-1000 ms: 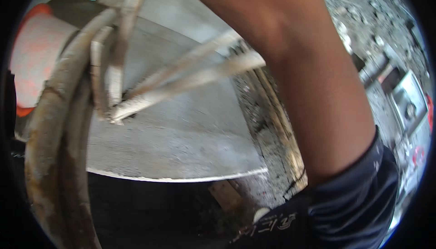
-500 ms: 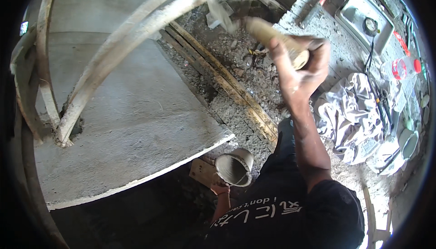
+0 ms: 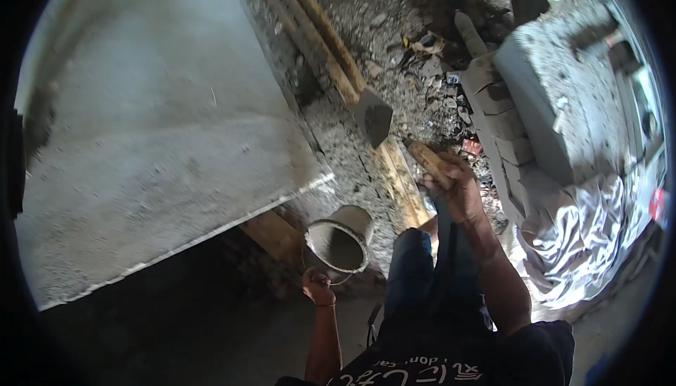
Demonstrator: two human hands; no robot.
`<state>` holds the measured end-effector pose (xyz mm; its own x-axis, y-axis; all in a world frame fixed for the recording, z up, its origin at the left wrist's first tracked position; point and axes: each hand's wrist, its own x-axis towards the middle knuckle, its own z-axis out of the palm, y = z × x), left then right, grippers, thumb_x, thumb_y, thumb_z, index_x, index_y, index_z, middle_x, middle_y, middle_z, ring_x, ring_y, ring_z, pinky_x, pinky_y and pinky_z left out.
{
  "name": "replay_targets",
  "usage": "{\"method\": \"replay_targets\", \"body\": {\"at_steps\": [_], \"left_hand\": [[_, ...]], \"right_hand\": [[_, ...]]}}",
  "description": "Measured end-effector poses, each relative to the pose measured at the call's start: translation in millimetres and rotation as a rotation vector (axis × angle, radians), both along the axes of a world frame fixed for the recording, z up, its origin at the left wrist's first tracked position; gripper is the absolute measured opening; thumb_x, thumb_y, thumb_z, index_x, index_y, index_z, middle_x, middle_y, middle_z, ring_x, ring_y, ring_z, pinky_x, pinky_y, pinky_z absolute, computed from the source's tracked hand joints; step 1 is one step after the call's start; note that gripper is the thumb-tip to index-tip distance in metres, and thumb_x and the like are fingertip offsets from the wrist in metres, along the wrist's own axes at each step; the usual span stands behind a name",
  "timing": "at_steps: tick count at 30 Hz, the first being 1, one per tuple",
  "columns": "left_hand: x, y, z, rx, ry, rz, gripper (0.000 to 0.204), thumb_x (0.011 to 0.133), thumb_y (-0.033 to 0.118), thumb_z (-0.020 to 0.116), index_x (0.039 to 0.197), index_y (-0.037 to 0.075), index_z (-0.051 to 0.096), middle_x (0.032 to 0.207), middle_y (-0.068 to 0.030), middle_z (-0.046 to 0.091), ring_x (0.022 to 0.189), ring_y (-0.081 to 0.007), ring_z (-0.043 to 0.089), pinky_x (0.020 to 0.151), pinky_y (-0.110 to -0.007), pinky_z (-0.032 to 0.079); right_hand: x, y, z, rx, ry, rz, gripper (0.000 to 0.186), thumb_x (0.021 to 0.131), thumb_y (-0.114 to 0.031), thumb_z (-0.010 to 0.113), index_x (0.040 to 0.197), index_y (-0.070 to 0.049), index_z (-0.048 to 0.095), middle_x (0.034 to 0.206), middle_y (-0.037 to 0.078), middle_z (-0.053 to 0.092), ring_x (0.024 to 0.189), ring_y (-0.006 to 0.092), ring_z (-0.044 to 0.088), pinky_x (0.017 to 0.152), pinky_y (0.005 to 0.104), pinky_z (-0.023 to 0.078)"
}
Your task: The person mixes wet mortar in a bucket using a wooden stick and then applies the mortar to a horizontal surface using a trowel.
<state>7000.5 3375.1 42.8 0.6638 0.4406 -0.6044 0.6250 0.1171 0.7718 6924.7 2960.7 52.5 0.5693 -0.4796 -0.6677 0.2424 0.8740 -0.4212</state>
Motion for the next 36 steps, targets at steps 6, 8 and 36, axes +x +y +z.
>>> {"method": "replay_targets", "body": {"at_steps": [6, 8, 36], "left_hand": [[-60.7, 17.7, -45.9, 0.502, -0.184, -0.541, 0.025, 0.087, 0.022, 0.048, 0.083, 0.001, 0.062, 0.056, -0.0049, 0.051, 0.050, -0.0115, 0.051, 0.047, -0.025, 0.044], [-84.4, 23.7, -57.6, 0.228, -0.054, -0.245, 0.023, 0.086, 0.020, 0.051, 0.086, 0.001, 0.064, 0.062, -0.0043, 0.054, 0.053, -0.0108, 0.053, 0.048, -0.025, 0.045], [127.2, -148.1, -106.8, 0.495, 0.259, 0.205, 0.038, 0.093, 0.034, 0.049, 0.076, 0.002, 0.060, 0.045, -0.0020, 0.047, 0.034, -0.0084, 0.040, 0.034, -0.021, 0.029]], "right_hand": [[19.7, 48.8, -116.2, 0.531, -0.141, 0.505, 0.025, 0.081, -0.010, 0.056, 0.100, 0.004, 0.053, 0.089, 0.015, 0.062, 0.079, 0.0243, 0.061, 0.074, 0.0355, 0.050], [18.4, 68.5, -132.9, 0.442, 0.121, 0.611, 0.019, 0.078, -0.009, 0.056, 0.093, 0.003, 0.056, 0.083, 0.013, 0.061, 0.074, 0.0231, 0.061, 0.070, 0.0359, 0.050], [441.1, -180.6, -180.1, -0.531, 0.681, 1.106, 0.025, 0.077, -0.006, 0.066, 0.093, -0.006, 0.048, 0.068, 0.005, 0.054, 0.048, 0.0126, 0.052, 0.039, 0.0282, 0.045]]}}
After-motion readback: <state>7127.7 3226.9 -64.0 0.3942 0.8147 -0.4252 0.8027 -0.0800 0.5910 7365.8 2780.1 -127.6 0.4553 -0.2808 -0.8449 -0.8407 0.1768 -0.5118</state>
